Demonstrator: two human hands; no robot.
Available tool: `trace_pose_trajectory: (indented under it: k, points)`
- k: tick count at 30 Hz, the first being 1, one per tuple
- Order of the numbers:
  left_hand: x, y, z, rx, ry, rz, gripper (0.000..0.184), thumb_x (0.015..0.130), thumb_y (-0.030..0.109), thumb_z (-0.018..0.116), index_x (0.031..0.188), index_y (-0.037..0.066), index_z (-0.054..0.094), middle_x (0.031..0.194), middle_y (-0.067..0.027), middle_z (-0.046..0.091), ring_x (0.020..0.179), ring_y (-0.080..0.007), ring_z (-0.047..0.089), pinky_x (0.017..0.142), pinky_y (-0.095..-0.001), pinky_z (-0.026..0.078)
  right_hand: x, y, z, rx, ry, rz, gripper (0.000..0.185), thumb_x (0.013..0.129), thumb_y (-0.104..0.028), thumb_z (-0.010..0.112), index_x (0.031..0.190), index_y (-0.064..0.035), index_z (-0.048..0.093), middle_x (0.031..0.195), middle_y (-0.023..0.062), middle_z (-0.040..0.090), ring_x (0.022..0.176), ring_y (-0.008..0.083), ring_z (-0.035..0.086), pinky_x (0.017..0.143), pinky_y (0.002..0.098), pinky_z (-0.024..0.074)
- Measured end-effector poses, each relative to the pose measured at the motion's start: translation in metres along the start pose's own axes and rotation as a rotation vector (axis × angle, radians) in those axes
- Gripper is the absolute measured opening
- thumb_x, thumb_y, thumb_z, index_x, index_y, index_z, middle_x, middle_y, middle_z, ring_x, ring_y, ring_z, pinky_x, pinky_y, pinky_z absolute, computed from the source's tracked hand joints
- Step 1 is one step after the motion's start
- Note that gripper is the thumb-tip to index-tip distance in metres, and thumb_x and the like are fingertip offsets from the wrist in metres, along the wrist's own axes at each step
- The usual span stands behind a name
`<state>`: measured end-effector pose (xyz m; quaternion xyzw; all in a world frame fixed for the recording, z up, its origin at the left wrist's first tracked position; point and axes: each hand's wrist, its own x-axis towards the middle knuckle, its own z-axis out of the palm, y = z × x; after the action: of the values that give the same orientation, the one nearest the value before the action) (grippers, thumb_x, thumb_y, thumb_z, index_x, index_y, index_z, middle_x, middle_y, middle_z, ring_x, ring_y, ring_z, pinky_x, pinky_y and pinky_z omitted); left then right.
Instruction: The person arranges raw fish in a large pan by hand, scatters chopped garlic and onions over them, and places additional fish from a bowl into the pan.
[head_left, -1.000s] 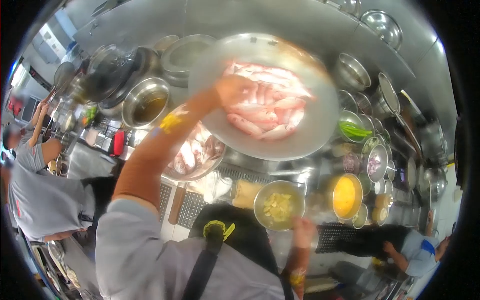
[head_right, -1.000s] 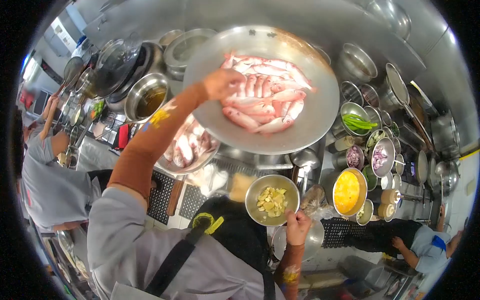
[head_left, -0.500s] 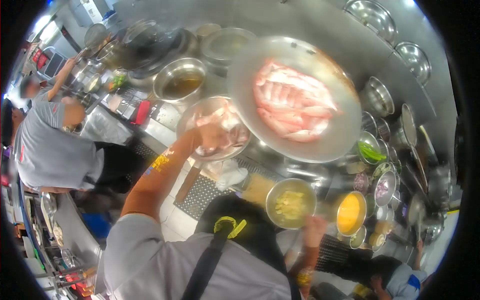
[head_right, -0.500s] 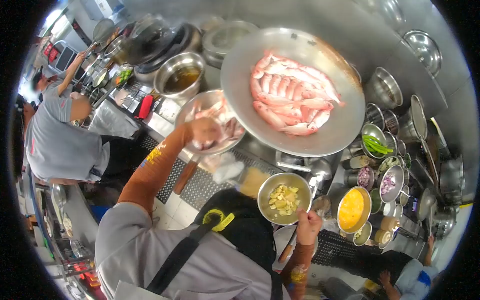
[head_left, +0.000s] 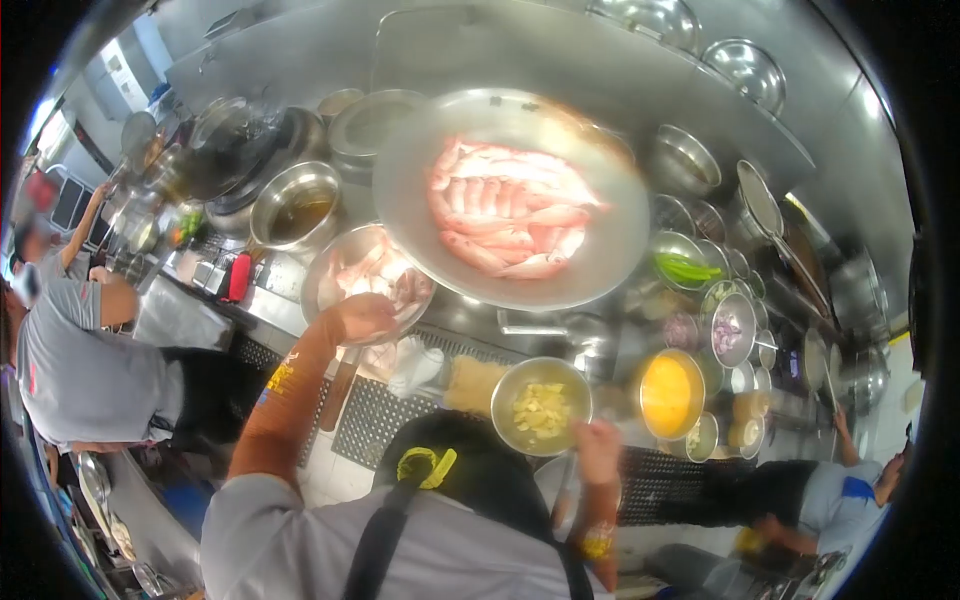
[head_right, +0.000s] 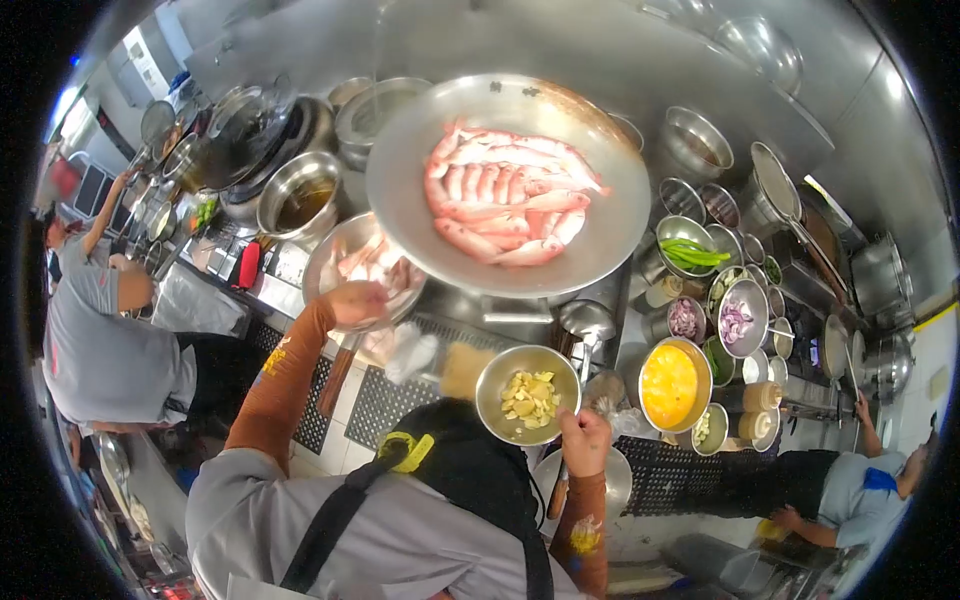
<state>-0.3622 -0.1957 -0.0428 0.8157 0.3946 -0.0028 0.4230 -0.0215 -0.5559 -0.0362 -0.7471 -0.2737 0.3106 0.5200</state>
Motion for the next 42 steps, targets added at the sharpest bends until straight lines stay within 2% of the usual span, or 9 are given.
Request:
trace_pose_trajectory:
  k: [5, 7, 11, 16, 17, 23, 27, 35, 42]
  points:
    - [-0.013, -0.007, -0.017, 0.541, 0.165, 0.296, 0.031, 0.093, 0.022, 0.055, 0.111, -0.002, 0.066, 0.105, -0.0170, 0.068, 0.092, -0.0254, 0.065, 0.086, -0.0345, 0.051, -0.005, -0.019, -0.006, -0.036, -0.009, -0.045, 0.034, 0.086, -0.017, 0.069, 0.060, 0.0013, 0.058, 0.054, -0.0021, 0.053, 0.051, 0.0058, 0.045, 0.047, 0.0268, 0.0372]
    - [-0.030, 0.041, -0.054, 0.398, -0.119, 0.002, 0.033, 0.094, 0.021, 0.053, 0.113, -0.002, 0.065, 0.104, -0.0181, 0.069, 0.092, -0.0254, 0.065, 0.086, -0.0341, 0.052, -0.007, -0.009, -0.010, -0.023, 0.015, -0.042, 0.034, 0.086, -0.017, 0.069, 0.060, 0.0010, 0.057, 0.055, -0.0028, 0.053, 0.051, 0.0053, 0.045, 0.047, 0.0267, 0.0367]
    - [-0.074, 0.046, -0.095, -0.332, 0.346, -0.171, 0.032, 0.091, 0.014, 0.056, 0.116, -0.005, 0.063, 0.097, -0.0111, 0.068, 0.088, -0.0175, 0.065, 0.076, -0.0294, 0.053, -0.013, -0.009, -0.019, -0.029, 0.028, -0.028, 0.035, 0.086, -0.017, 0.069, 0.060, 0.0008, 0.056, 0.055, -0.0039, 0.051, 0.053, 0.0043, 0.043, 0.047, 0.0267, 0.0357]
    - [-0.022, 0.098, -0.133, -0.527, 0.294, 0.064, 0.028, 0.092, 0.014, 0.053, 0.113, -0.003, 0.063, 0.095, -0.0106, 0.066, 0.081, -0.0135, 0.062, 0.071, -0.0268, 0.051, -0.015, -0.023, -0.021, -0.018, 0.043, -0.022, 0.036, 0.086, -0.017, 0.069, 0.059, 0.0009, 0.053, 0.055, -0.0047, 0.048, 0.056, 0.0035, 0.041, 0.047, 0.0268, 0.0344]
    - [0.001, 0.096, -0.129, -0.354, 0.415, 0.293, 0.029, 0.093, 0.016, 0.054, 0.114, -0.002, 0.063, 0.097, -0.0096, 0.065, 0.082, -0.0145, 0.062, 0.073, -0.0280, 0.051, -0.017, -0.021, -0.020, -0.008, 0.051, -0.014, 0.036, 0.086, -0.017, 0.069, 0.059, 0.0009, 0.053, 0.055, -0.0048, 0.048, 0.056, 0.0034, 0.041, 0.047, 0.0268, 0.0342]
    - [0.241, 0.091, -0.127, 0.090, 0.342, 0.407, 0.030, 0.094, 0.020, 0.055, 0.119, 0.007, 0.065, 0.111, -0.0115, 0.066, 0.098, -0.0206, 0.063, 0.082, -0.0358, 0.053, -0.016, -0.032, -0.009, -0.010, 0.178, 0.051, 0.032, 0.085, -0.012, 0.067, 0.061, 0.0024, 0.051, 0.058, -0.0052, 0.046, 0.058, 0.0050, 0.040, 0.050, 0.0273, 0.0338]
    - [0.255, 0.215, -0.115, 0.053, 0.146, 0.101, 0.038, 0.092, 0.026, 0.055, 0.127, 0.014, 0.063, 0.119, -0.0115, 0.065, 0.106, -0.0246, 0.061, 0.090, -0.0389, 0.050, -0.020, -0.042, -0.004, -0.028, 0.234, 0.100, 0.027, 0.085, -0.012, 0.068, 0.066, 0.0029, 0.055, 0.062, -0.0041, 0.049, 0.061, 0.0050, 0.041, 0.052, 0.0265, 0.0345]
    - [0.497, 0.099, -0.042, 0.764, 0.154, 0.331, 0.038, 0.086, 0.029, 0.059, 0.115, 0.005, 0.068, 0.115, -0.0251, 0.064, 0.104, -0.0394, 0.064, 0.090, -0.0473, 0.051, -0.031, -0.028, 0.006, 0.120, 0.377, 0.256, 0.018, 0.085, -0.006, 0.067, 0.070, 0.0031, 0.062, 0.067, -0.0026, 0.056, 0.064, 0.0056, 0.045, 0.058, 0.0246, 0.0367]
    - [0.372, 0.193, -0.059, 0.642, 0.141, 0.423, 0.034, 0.087, 0.030, 0.057, 0.105, 0.004, 0.069, 0.121, -0.0238, 0.062, 0.116, -0.0370, 0.059, 0.096, -0.0479, 0.048, -0.021, -0.046, 0.017, 0.183, 0.402, 0.226, 0.022, 0.087, -0.005, 0.067, 0.068, 0.0027, 0.059, 0.068, -0.0027, 0.055, 0.066, 0.0058, 0.044, 0.061, 0.0236, 0.0380]
